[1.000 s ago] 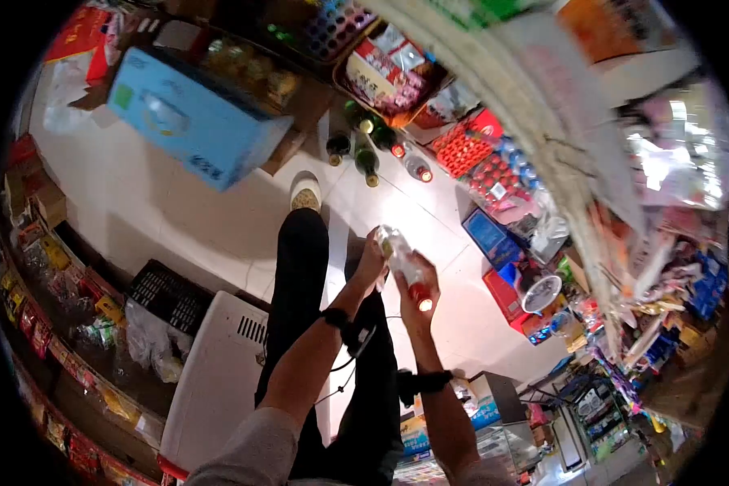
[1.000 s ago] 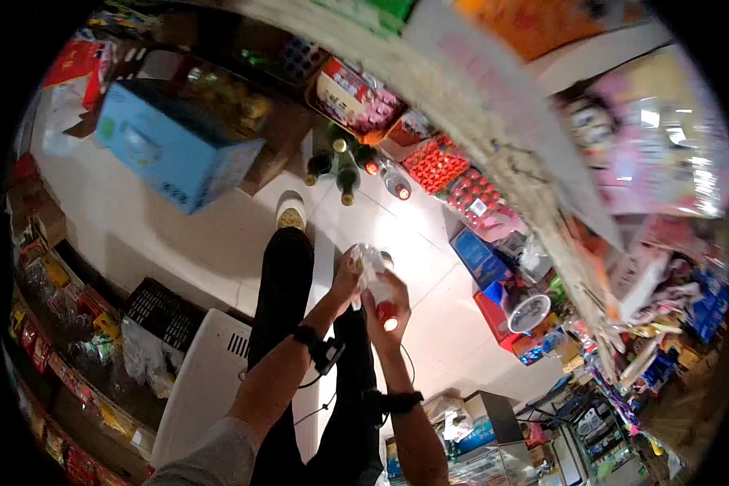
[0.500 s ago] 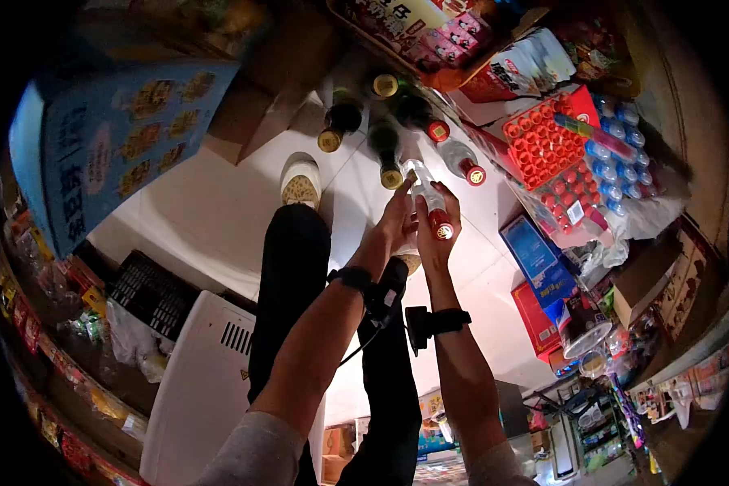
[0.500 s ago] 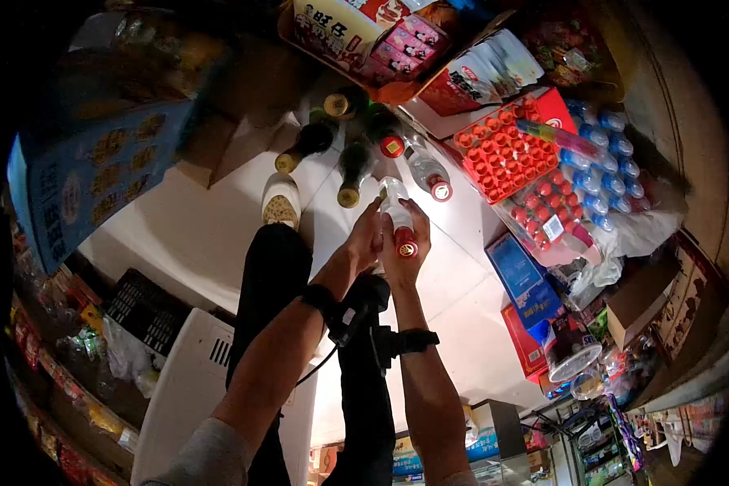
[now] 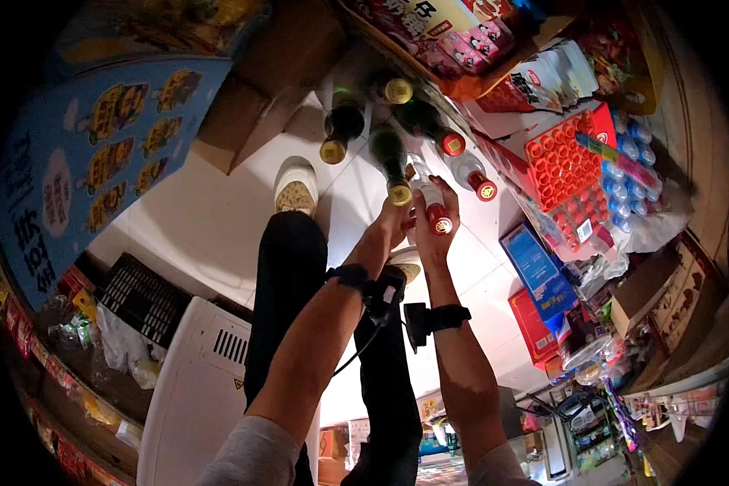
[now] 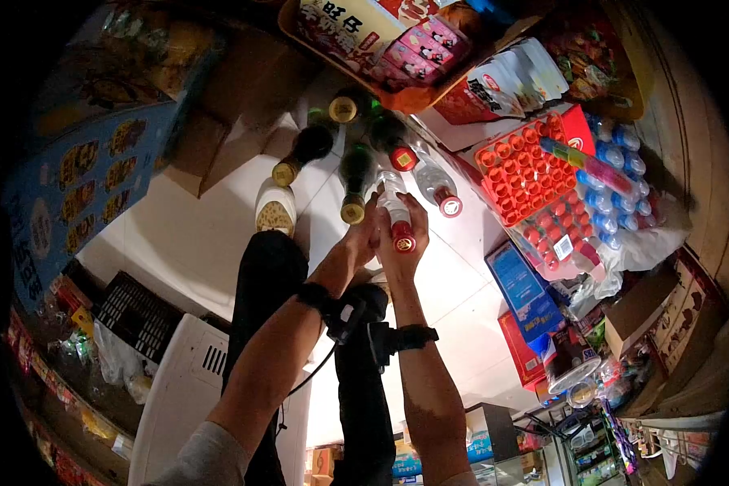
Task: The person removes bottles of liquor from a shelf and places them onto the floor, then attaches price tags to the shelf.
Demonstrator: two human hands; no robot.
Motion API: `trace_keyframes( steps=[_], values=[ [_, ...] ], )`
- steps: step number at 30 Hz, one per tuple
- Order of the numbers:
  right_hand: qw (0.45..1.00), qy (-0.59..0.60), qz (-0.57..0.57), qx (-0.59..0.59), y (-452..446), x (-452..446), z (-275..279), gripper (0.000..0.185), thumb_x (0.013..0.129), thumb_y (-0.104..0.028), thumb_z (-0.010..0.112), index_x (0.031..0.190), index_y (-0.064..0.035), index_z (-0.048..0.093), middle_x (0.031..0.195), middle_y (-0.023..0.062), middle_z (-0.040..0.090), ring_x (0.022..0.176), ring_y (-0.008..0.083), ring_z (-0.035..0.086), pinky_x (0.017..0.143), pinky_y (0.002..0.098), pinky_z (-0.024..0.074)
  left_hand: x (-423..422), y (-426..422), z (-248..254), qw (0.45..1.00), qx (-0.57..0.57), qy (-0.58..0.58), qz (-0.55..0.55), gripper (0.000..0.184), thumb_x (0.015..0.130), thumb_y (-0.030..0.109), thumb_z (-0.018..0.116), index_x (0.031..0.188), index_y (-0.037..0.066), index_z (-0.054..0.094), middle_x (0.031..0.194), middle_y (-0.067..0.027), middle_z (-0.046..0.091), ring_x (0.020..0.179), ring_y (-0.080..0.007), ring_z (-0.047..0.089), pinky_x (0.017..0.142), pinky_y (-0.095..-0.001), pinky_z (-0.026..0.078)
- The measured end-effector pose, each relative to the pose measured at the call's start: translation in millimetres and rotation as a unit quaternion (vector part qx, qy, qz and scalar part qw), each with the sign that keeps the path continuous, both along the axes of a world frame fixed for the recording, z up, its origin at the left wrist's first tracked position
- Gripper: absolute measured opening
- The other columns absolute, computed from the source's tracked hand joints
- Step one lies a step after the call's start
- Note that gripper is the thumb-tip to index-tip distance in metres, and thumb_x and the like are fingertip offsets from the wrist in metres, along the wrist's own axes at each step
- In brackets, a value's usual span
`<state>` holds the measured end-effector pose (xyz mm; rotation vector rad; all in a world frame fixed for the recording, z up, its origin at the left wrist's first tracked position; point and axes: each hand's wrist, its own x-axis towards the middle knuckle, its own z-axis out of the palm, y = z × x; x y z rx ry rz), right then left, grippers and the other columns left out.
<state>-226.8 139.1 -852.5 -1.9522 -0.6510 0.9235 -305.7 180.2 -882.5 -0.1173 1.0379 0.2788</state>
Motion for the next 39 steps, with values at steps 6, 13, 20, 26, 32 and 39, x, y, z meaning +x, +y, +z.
trace_keyframes(
  steps=[6,13,20,26,32,39],
  values=[
    [0.999,0.047,0.001,0.005,-6.6,1.5,-4.0,0.041,0.088,-0.005,0.075,0.125,-0.0044,0.058,0.134,0.0149,0.059,0.126,0.0261,0.056,0.107,0.0378,0.0444,0.2,-7.1,-12.6,0.998,-0.019,0.055,-0.029,0.038,0.100,0.041,0.059,0.129,0.018,0.057,0.114,-0.0004,0.068,0.099,-0.0165,0.066,0.083,-0.0349,0.053],
    [0.999,0.023,0.036,-0.022,-10.9,7.7,8.1,0.072,0.082,-0.010,0.083,0.143,-0.0015,0.045,0.141,0.0174,0.052,0.128,0.0280,0.054,0.107,0.0389,0.0454,-20.0,-40.4,-8.1,0.985,0.005,0.037,-0.168,0.073,0.101,0.069,0.034,0.151,0.016,0.035,0.140,-0.0080,0.057,0.102,-0.0207,0.068,0.071,-0.0278,0.052],
    [0.961,-0.091,0.186,-0.183,-124.3,8.4,100.7,0.068,0.079,-0.018,0.085,0.137,-0.0018,0.052,0.123,0.0185,0.064,0.109,0.0312,0.064,0.088,0.0400,0.0562,-107.9,-109.2,92.1,0.830,0.242,0.068,-0.498,0.049,0.100,0.037,0.046,0.075,0.000,0.065,0.056,-0.0108,0.063,0.050,-0.0236,0.064,0.054,-0.0384,0.053],
    [0.891,-0.205,0.320,-0.248,-217.5,25.0,286.2,0.026,0.082,-0.027,0.076,0.101,-0.0113,0.065,0.088,0.0133,0.067,0.086,0.0335,0.066,0.079,0.0453,0.0543,-183.2,-100.3,275.7,0.659,0.493,0.141,-0.550,0.035,0.093,0.035,0.062,0.075,0.005,0.063,0.075,-0.0156,0.065,0.064,-0.0399,0.062,0.061,-0.0507,0.052],
    [0.904,-0.285,0.247,-0.203,-217.1,42.3,459.8,0.013,0.080,-0.016,0.068,0.093,-0.0142,0.067,0.077,0.0126,0.067,0.075,0.0329,0.067,0.066,0.0458,0.0544,-181.1,-18.7,443.1,0.735,0.563,0.016,-0.377,0.031,0.085,0.041,0.072,0.085,0.010,0.069,0.080,-0.0066,0.069,0.078,-0.0209,0.069,0.072,-0.0358,0.055],
    [0.955,-0.270,0.112,-0.048,-123.2,39.8,645.3,0.017,0.082,-0.015,0.065,0.097,-0.0102,0.071,0.087,0.0144,0.070,0.081,0.0324,0.070,0.074,0.0451,0.0569,-108.7,111.2,698.7,0.616,0.601,0.137,-0.490,0.022,0.093,0.027,0.069,0.106,0.009,0.068,0.096,-0.0117,0.069,0.095,-0.0269,0.068,0.085,-0.0372,0.054]
  ],
)
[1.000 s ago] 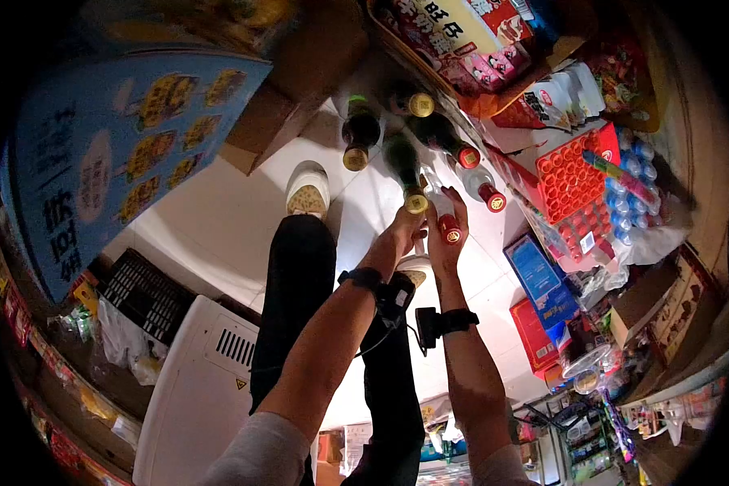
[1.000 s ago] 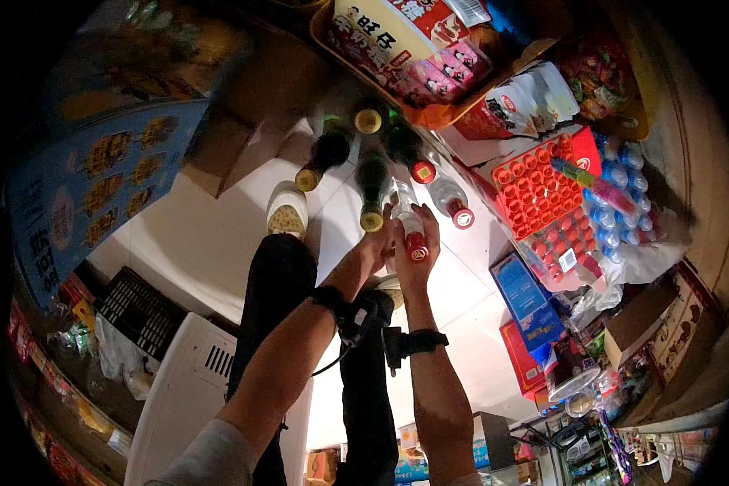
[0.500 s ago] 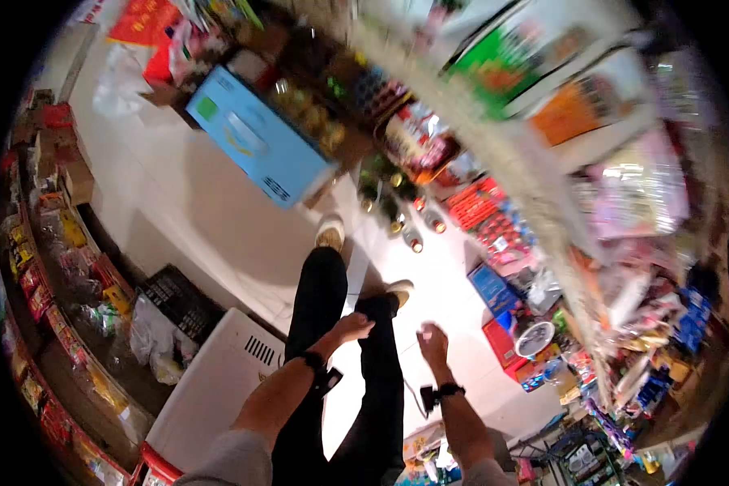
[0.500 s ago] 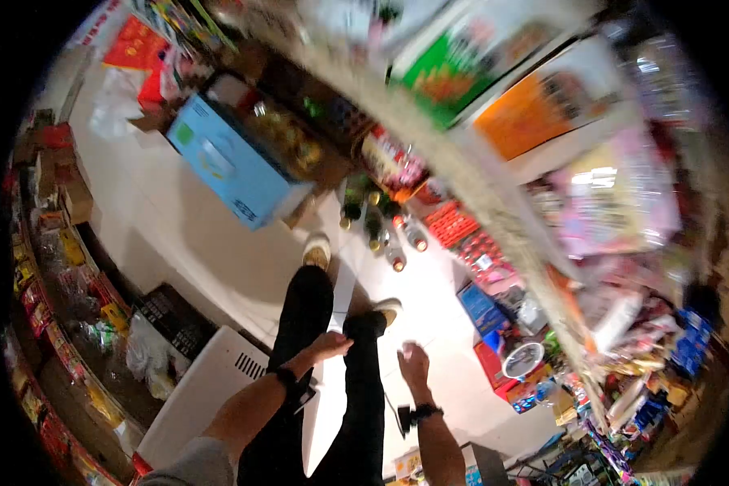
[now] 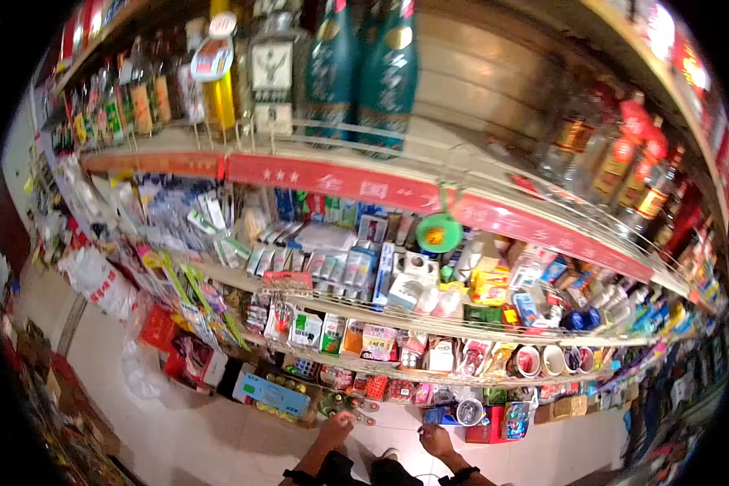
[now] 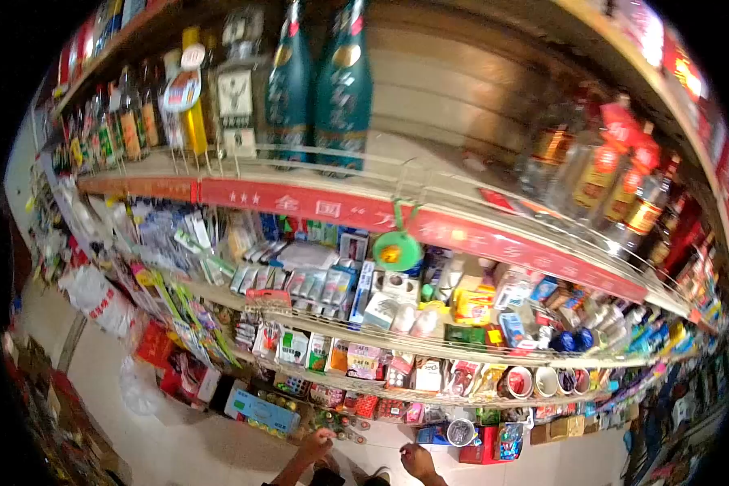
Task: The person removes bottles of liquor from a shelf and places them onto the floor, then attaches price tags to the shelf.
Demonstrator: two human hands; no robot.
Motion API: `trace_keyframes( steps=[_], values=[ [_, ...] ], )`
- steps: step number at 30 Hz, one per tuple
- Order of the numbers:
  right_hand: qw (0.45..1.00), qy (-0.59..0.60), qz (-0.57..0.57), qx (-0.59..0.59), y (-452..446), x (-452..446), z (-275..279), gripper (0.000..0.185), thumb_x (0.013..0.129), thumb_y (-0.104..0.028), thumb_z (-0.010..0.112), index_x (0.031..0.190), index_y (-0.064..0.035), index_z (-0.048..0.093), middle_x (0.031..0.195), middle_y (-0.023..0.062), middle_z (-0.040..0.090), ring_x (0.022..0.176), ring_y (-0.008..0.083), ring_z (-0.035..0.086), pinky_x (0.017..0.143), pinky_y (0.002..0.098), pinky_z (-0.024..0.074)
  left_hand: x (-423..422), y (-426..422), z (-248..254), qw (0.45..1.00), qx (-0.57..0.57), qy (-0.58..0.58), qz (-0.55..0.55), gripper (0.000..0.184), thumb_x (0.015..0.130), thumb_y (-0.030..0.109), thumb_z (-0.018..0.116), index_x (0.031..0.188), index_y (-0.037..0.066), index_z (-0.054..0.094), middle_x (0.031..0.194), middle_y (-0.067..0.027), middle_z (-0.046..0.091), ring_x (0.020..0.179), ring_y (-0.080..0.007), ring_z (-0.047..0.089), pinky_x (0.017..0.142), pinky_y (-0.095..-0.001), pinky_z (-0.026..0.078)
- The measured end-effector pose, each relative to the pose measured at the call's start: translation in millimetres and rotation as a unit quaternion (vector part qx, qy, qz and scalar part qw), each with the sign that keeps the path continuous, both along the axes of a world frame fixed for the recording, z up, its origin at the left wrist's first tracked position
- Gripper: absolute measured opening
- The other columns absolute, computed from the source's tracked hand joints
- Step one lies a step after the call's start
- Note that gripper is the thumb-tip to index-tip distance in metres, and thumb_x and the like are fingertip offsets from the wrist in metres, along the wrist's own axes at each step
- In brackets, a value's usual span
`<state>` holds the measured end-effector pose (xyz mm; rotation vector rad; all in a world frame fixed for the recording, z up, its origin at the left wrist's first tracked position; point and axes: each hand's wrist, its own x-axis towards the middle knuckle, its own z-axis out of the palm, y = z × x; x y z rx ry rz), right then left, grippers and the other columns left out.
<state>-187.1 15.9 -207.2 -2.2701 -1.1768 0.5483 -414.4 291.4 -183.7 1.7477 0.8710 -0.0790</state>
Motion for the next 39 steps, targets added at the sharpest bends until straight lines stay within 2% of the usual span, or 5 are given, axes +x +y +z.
trace_keyframes(
  steps=[2,11,18,28,39],
  values=[
    [0.996,-0.045,0.029,0.067,19.6,-2.9,42.3,0.017,0.084,-0.011,0.065,0.100,-0.0074,0.069,0.088,0.0155,0.069,0.077,0.0336,0.069,0.069,0.0444,0.0561,3.8,12.8,37.8,0.972,0.069,-0.223,0.021,0.016,0.093,0.008,0.068,0.108,0.004,0.065,0.100,-0.0096,0.070,0.100,-0.0250,0.069,0.088,-0.0376,0.053],
    [0.943,-0.179,0.036,0.278,58.9,59.0,271.3,0.025,0.076,0.001,0.071,0.101,-0.0023,0.065,0.091,0.0177,0.065,0.085,0.0366,0.066,0.074,0.0424,0.0541,63.2,46.1,349.8,0.895,0.337,-0.293,0.013,0.034,0.096,0.007,0.060,0.130,0.003,0.058,0.128,-0.0171,0.064,0.118,-0.0347,0.063,0.096,-0.0418,0.053],
    [0.820,-0.420,0.071,0.381,91.5,98.4,465.2,0.045,0.077,0.001,0.070,0.122,-0.0020,0.061,0.126,0.0184,0.059,0.118,0.0393,0.056,0.097,0.0493,0.0474,112.0,75.9,468.6,0.757,0.544,-0.358,0.046,0.061,0.092,-0.001,0.058,0.150,0.007,0.042,0.156,-0.0148,0.041,0.122,-0.0325,0.060,0.085,-0.0371,0.056],
    [0.775,-0.505,0.018,0.379,162.4,150.8,542.9,0.061,0.090,-0.019,0.066,0.145,-0.0031,0.046,0.143,0.0202,0.049,0.139,0.0400,0.039,0.121,0.0546,0.0245,158.7,107.3,509.1,0.690,0.679,-0.234,0.092,0.072,0.084,0.009,0.063,0.152,0.006,0.037,0.159,-0.0153,0.035,0.092,-0.0393,0.069,0.072,-0.0455,0.057],
    [0.778,-0.410,0.100,0.466,224.4,107.4,582.2,0.053,0.087,-0.013,0.070,0.136,-0.0018,0.052,0.141,0.0207,0.050,0.135,0.0413,0.045,0.114,0.0497,0.0367,163.8,106.7,510.2,0.681,0.699,-0.185,0.114,0.074,0.080,0.013,0.064,0.150,0.008,0.041,0.155,-0.0127,0.041,0.104,-0.0381,0.067,0.075,-0.0440,0.059]
  ],
)
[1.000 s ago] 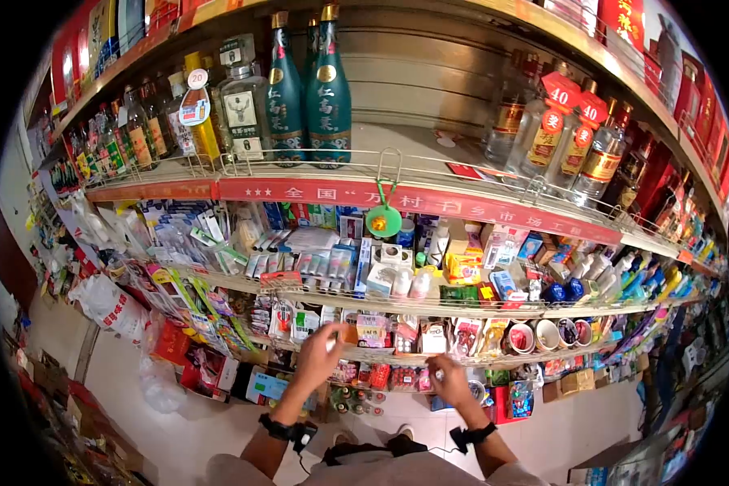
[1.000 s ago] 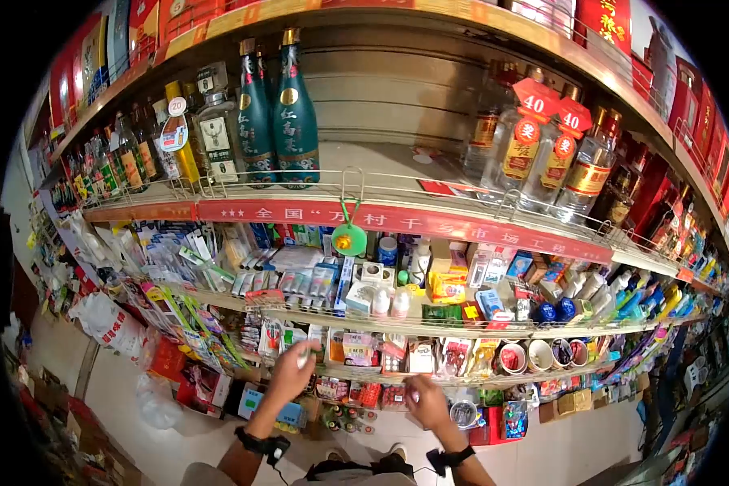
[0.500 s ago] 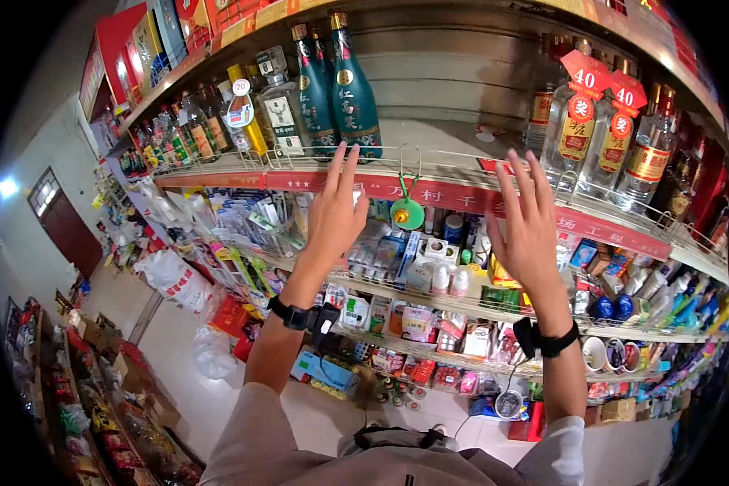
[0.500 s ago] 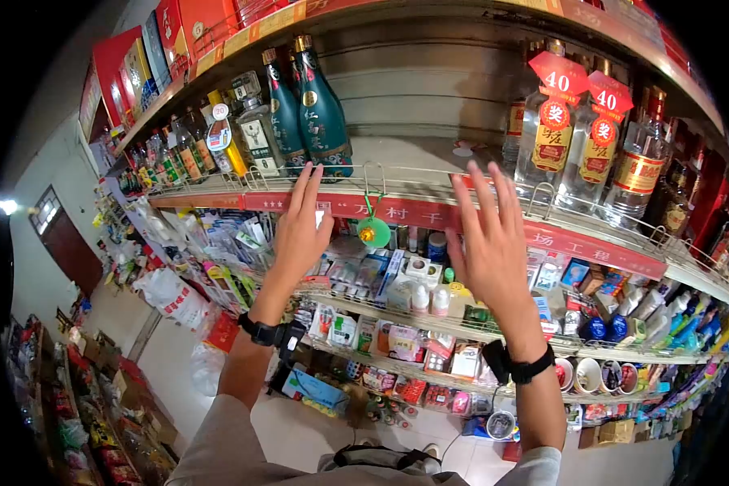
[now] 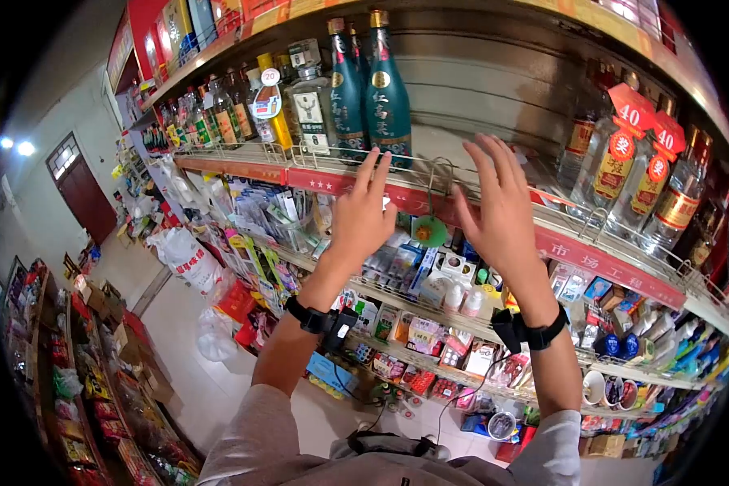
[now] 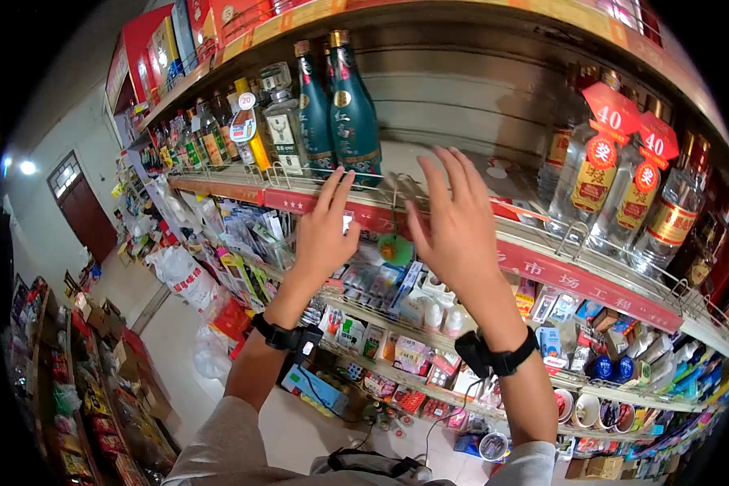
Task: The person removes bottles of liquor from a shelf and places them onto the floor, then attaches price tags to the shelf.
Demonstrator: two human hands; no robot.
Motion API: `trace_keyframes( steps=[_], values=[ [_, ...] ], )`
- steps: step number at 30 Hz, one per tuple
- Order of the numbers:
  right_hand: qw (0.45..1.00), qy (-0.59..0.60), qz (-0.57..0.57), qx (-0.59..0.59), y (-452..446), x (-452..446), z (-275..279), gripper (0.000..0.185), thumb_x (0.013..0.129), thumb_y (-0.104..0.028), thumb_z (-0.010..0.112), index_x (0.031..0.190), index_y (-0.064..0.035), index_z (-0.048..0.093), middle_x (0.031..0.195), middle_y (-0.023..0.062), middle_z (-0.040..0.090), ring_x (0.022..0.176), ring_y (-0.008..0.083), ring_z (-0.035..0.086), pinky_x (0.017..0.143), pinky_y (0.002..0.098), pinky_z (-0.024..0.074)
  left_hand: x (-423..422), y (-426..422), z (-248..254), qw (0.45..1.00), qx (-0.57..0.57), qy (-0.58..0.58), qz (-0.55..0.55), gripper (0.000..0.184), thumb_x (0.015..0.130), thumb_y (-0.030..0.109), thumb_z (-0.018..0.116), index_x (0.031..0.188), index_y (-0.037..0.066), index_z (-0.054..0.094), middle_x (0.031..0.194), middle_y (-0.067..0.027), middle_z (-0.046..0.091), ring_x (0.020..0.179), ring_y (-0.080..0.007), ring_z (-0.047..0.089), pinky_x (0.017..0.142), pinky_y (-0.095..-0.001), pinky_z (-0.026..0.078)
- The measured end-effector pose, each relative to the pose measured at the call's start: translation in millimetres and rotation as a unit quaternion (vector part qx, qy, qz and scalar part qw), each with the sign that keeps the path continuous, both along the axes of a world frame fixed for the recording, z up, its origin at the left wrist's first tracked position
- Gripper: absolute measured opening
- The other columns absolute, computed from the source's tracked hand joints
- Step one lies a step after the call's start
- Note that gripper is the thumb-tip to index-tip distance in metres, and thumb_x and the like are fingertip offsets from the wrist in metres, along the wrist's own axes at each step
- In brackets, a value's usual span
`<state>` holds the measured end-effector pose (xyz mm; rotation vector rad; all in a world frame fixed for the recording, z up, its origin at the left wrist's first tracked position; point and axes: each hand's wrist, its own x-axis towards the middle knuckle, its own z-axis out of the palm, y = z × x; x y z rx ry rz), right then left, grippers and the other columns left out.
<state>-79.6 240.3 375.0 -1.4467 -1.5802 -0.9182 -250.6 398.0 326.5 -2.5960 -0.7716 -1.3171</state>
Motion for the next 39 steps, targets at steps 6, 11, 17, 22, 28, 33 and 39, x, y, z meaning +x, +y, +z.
trace_keyframes(
  steps=[6,11,17,22,28,33,39],
  values=[
    [0.973,0.174,0.146,-0.040,109.0,-4.0,50.2,0.082,0.084,-0.039,0.078,0.141,0.0068,0.042,0.135,0.0314,0.054,0.126,0.0436,0.055,0.106,0.0450,0.0446,-0.5,2.6,1.1,1.000,-0.023,-0.018,-0.006,0.071,0.079,0.012,0.064,0.147,0.007,0.043,0.153,-0.0167,0.043,0.091,-0.0416,0.068,0.072,-0.0480,0.058],
    [0.936,0.302,0.182,-0.021,180.6,1.3,83.5,0.094,0.078,-0.050,0.083,0.137,0.0128,0.045,0.127,0.0327,0.061,0.117,0.0375,0.063,0.099,0.0426,0.0493,-3.6,5.9,-4.4,0.999,-0.016,-0.029,-0.028,0.070,0.077,0.012,0.069,0.143,0.005,0.046,0.151,-0.0200,0.043,0.079,-0.0443,0.069,0.070,-0.0508,0.058],
    [0.897,0.388,0.205,0.050,195.6,-22.8,119.3,0.056,0.082,-0.039,0.081,0.109,0.0072,0.066,0.098,0.0177,0.072,0.088,0.0233,0.069,0.080,0.0363,0.0529,-5.2,3.7,-1.3,0.999,-0.053,-0.001,-0.015,0.082,0.076,0.011,0.072,0.151,0.004,0.039,0.156,-0.0199,0.037,0.074,-0.0431,0.069,0.064,-0.0483,0.059],
    [0.886,0.426,0.175,-0.048,210.7,-16.4,135.2,0.033,0.086,-0.034,0.077,0.088,-0.0009,0.071,0.081,0.0123,0.071,0.077,0.0207,0.068,0.071,0.0369,0.0513,-8.8,8.5,-2.4,0.998,-0.033,-0.016,-0.046,0.082,0.076,0.009,0.072,0.150,0.001,0.038,0.156,-0.0219,0.037,0.071,-0.0439,0.069,0.062,-0.0478,0.059],
    [0.817,0.520,0.242,-0.060,191.6,-24.8,139.7,0.027,0.090,-0.025,0.073,0.078,-0.0019,0.066,0.074,0.0083,0.067,0.064,0.0179,0.063,0.060,0.0338,0.0479,-12.9,8.5,2.9,0.997,-0.038,-0.012,-0.059,0.079,0.076,0.010,0.072,0.148,-0.001,0.040,0.154,-0.0236,0.039,0.072,-0.0440,0.069,0.062,-0.0482,0.059],
    [0.753,0.573,0.323,-0.011,172.1,-25.2,135.1,0.022,0.090,-0.019,0.069,0.078,-0.0066,0.055,0.068,0.0049,0.056,0.064,0.0191,0.061,0.062,0.0325,0.0502,-12.1,10.0,0.3,0.997,-0.042,-0.017,-0.056,0.075,0.078,0.011,0.072,0.146,-0.002,0.042,0.152,-0.0231,0.042,0.072,-0.0448,0.069,0.066,-0.0497,0.059],
    [0.765,0.550,0.322,0.086,155.9,-30.7,120.3,0.019,0.088,-0.012,0.064,0.074,-0.0052,0.052,0.066,0.0066,0.055,0.062,0.0212,0.060,0.061,0.0333,0.0498,-10.7,8.8,11.0,0.991,-0.048,-0.086,-0.086,0.064,0.086,0.017,0.067,0.142,-0.001,0.042,0.141,-0.0260,0.050,0.085,-0.0486,0.067,0.076,-0.0527,0.056]
  ],
)
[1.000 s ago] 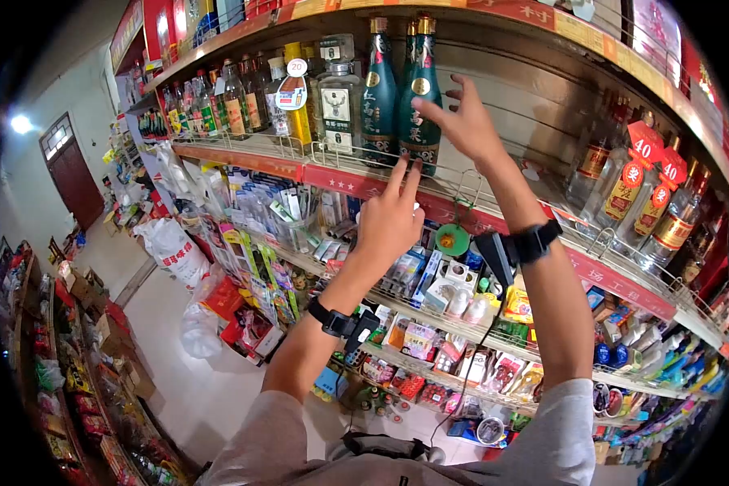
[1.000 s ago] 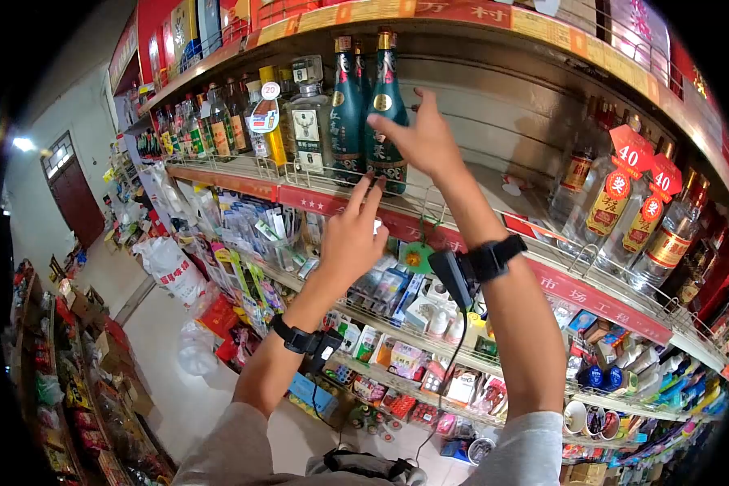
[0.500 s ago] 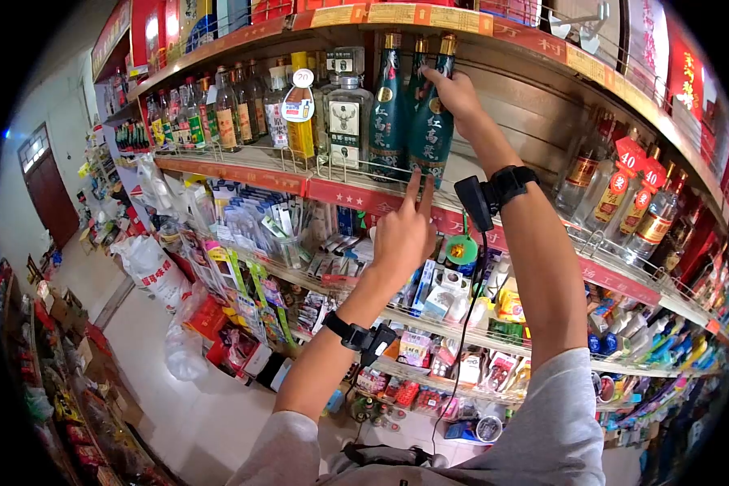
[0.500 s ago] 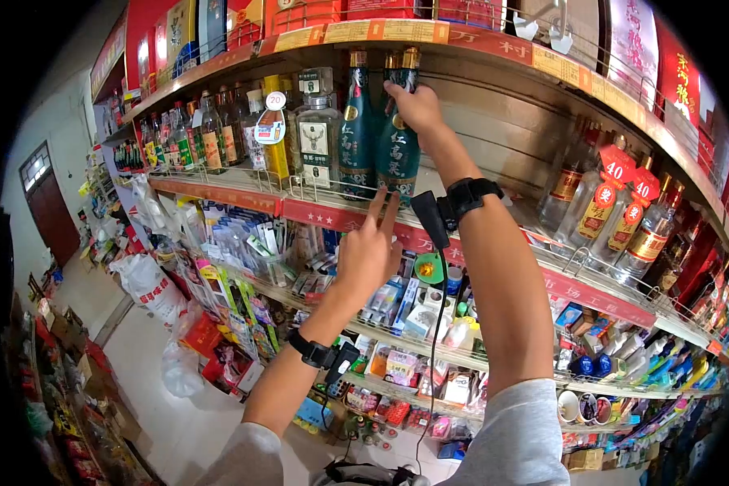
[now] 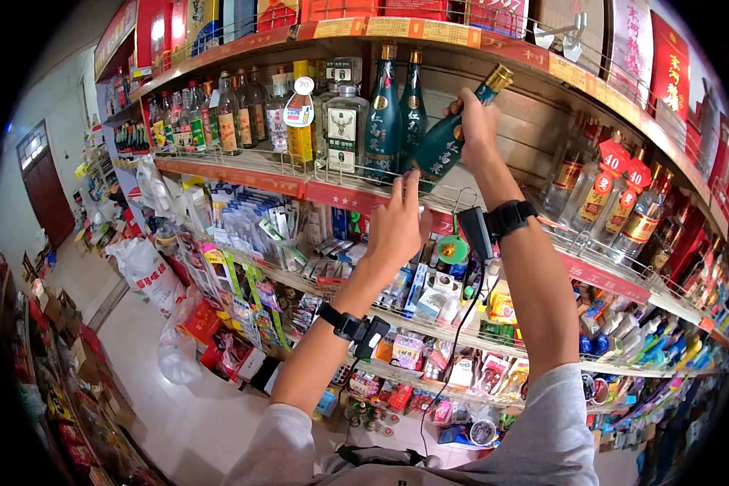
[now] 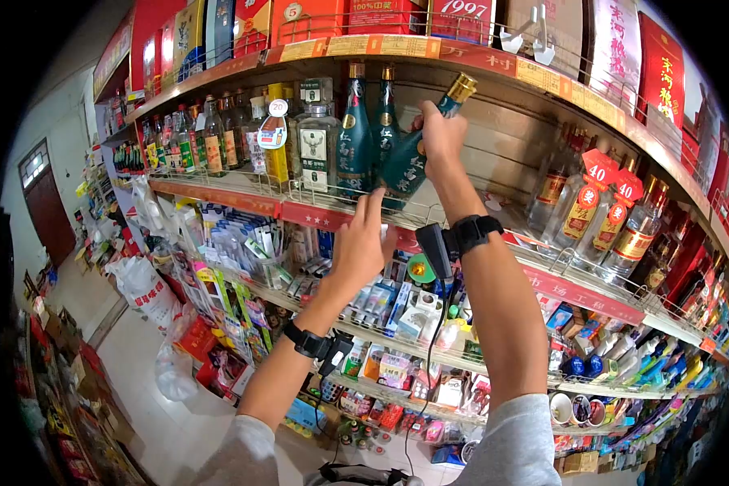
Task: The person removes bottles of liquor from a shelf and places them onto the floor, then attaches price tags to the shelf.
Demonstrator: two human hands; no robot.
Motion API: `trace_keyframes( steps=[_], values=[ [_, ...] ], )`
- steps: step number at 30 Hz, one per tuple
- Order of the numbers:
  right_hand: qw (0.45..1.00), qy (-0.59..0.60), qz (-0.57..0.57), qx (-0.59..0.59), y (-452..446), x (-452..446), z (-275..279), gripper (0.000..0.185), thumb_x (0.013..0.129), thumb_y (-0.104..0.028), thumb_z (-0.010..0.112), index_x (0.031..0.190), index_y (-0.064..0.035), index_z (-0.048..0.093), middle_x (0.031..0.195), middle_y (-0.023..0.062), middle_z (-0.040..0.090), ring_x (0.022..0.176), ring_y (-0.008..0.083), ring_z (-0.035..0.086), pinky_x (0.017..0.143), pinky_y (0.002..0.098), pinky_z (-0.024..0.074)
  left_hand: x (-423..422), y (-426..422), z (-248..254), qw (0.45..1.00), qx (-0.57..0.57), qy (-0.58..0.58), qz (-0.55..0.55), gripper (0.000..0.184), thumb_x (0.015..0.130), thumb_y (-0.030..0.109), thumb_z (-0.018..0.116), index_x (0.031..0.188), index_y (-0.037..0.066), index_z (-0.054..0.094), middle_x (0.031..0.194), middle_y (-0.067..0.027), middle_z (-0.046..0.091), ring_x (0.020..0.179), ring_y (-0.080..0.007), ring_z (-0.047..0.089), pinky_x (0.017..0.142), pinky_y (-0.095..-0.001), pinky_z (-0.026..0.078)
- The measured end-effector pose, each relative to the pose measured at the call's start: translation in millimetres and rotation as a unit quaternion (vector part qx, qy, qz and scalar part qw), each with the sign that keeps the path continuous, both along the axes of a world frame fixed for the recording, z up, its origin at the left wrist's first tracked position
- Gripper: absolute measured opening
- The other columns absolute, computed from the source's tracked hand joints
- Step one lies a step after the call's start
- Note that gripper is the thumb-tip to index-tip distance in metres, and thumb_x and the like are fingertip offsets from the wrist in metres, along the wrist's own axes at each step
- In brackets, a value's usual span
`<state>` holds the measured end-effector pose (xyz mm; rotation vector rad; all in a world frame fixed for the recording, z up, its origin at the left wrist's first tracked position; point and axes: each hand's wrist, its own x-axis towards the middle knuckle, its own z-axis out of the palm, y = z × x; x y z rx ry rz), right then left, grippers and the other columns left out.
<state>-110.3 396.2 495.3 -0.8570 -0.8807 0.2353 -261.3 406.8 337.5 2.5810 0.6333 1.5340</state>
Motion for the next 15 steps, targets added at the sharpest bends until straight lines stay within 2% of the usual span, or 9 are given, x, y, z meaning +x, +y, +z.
trace_keyframes(
  steps=[2,3,5,6,8,11,12,14,15],
  values=[
    [0.998,0.021,-0.051,0.014,-5.3,-2.7,-4.9,0.021,0.088,-0.010,0.064,0.072,-0.0047,0.051,0.065,0.0073,0.055,0.060,0.0213,0.060,0.058,0.0341,0.0495,1.8,1.5,6.7,0.998,-0.018,-0.050,-0.015,0.059,0.091,0.025,0.066,0.139,0.000,0.043,0.132,-0.0268,0.056,0.092,-0.0495,0.066,0.077,-0.0533,0.055],
    [0.998,0.021,-0.050,0.014,-8.7,-5.3,-6.8,0.021,0.088,-0.010,0.064,0.072,-0.0047,0.051,0.065,0.0073,0.055,0.060,0.0213,0.060,0.058,0.0341,0.0495,3.8,2.7,11.1,0.998,-0.017,-0.050,-0.014,0.059,0.091,0.025,0.066,0.139,0.000,0.043,0.132,-0.0268,0.056,0.092,-0.0495,0.066,0.077,-0.0533,0.055],
    [0.997,0.008,-0.063,0.052,-13.3,-10.1,-8.8,0.022,0.088,-0.010,0.064,0.071,-0.0044,0.052,0.063,0.0077,0.055,0.058,0.0217,0.061,0.057,0.0341,0.0492,9.7,6.7,20.7,0.998,-0.032,-0.051,0.011,0.063,0.093,0.037,0.066,0.138,-0.001,0.044,0.119,-0.0280,0.064,0.091,-0.0491,0.067,0.077,-0.0531,0.056],
    [0.997,0.008,-0.061,0.052,-13.8,-10.1,-9.8,0.022,0.088,-0.010,0.064,0.071,-0.0044,0.052,0.063,0.0077,0.055,0.058,0.0217,0.061,0.057,0.0341,0.0492,13.2,10.3,24.0,0.998,-0.032,-0.051,0.013,0.063,0.093,0.037,0.066,0.138,-0.001,0.044,0.119,-0.0280,0.064,0.091,-0.0491,0.067,0.077,-0.0531,0.056],
    [0.996,-0.011,-0.075,0.051,-15.4,-11.5,-12.0,0.023,0.088,-0.010,0.065,0.071,-0.0039,0.052,0.062,0.0083,0.055,0.057,0.0219,0.061,0.056,0.0342,0.0490,17.6,16.3,30.9,0.998,-0.033,0.004,0.058,0.071,0.092,0.048,0.065,0.137,-0.003,0.046,0.100,-0.0275,0.069,0.083,-0.0459,0.070,0.071,-0.0521,0.057],
    [0.995,-0.029,-0.076,0.064,-15.4,-15.5,-16.9,0.023,0.088,-0.009,0.066,0.070,-0.0039,0.052,0.061,0.0078,0.056,0.056,0.0210,0.060,0.055,0.0339,0.0484,19.7,16.5,39.1,0.995,-0.051,0.032,0.085,0.075,0.090,0.053,0.066,0.135,-0.003,0.047,0.090,-0.0255,0.071,0.082,-0.0454,0.071,0.071,-0.0525,0.058],
    [0.995,-0.030,-0.073,0.063,-12.5,-15.6,-20.0,0.023,0.088,-0.009,0.066,0.070,-0.0039,0.052,0.061,0.0078,0.056,0.056,0.0210,0.060,0.055,0.0339,0.0484,19.3,16.3,43.4,0.993,-0.072,0.056,0.081,0.081,0.088,0.056,0.067,0.138,-0.004,0.047,0.088,-0.0284,0.071,0.083,-0.0475,0.070,0.075,-0.0550,0.057],
    [0.984,-0.096,-0.083,0.122,-7.2,-18.8,-28.0,0.028,0.090,-0.013,0.068,0.066,-0.0020,0.058,0.060,0.0071,0.061,0.054,0.0149,0.059,0.052,0.0300,0.0447,19.8,14.7,49.2,0.990,-0.085,0.077,0.087,0.083,0.087,0.057,0.067,0.140,-0.004,0.046,0.089,-0.0282,0.071,0.083,-0.0472,0.070,0.075,-0.0545,0.057],
    [0.985,-0.098,-0.079,0.121,-6.5,-20.0,-30.0,0.028,0.090,-0.013,0.068,0.066,-0.0020,0.058,0.060,0.0071,0.061,0.054,0.0149,0.059,0.052,0.0300,0.0447,19.0,14.3,51.8,0.987,-0.094,0.096,0.091,0.086,0.086,0.058,0.067,0.142,-0.003,0.045,0.089,-0.0280,0.071,0.084,-0.0469,0.070,0.076,-0.0540,0.057]
  ],
)
